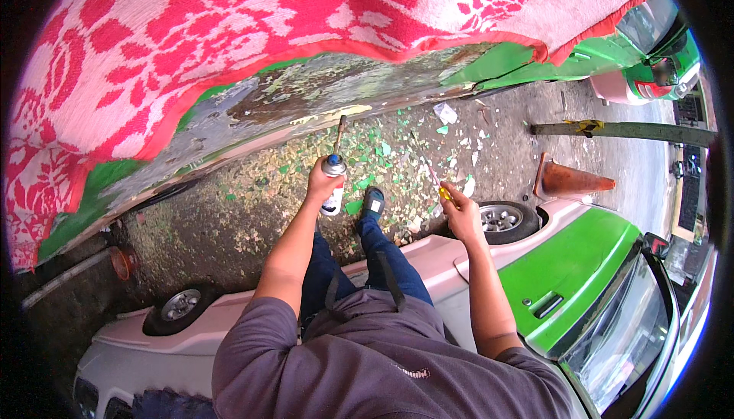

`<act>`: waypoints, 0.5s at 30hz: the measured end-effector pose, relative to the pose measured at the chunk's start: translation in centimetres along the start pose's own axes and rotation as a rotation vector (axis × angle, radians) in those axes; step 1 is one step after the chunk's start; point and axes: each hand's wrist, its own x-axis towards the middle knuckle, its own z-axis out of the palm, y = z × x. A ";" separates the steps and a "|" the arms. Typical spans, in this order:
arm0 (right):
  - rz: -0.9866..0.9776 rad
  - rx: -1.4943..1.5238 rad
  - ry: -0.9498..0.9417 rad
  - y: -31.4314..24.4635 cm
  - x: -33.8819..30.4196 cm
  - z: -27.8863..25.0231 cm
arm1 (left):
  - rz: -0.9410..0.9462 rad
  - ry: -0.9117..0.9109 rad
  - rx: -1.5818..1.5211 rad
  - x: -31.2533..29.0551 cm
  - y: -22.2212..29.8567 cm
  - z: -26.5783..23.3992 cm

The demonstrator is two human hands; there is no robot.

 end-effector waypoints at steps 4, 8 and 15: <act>0.011 -0.026 -0.022 -1.2 -0.3 0.2 | 0.011 0.031 0.022 -0.8 0.2 -0.8; -0.012 -0.053 -0.020 -2.7 -0.7 0.4 | 0.039 0.054 0.027 -1.5 0.6 -1.5; -0.074 -0.079 -0.027 -2.7 -0.8 1.3 | 0.030 0.063 -0.039 -1.8 0.4 -2.6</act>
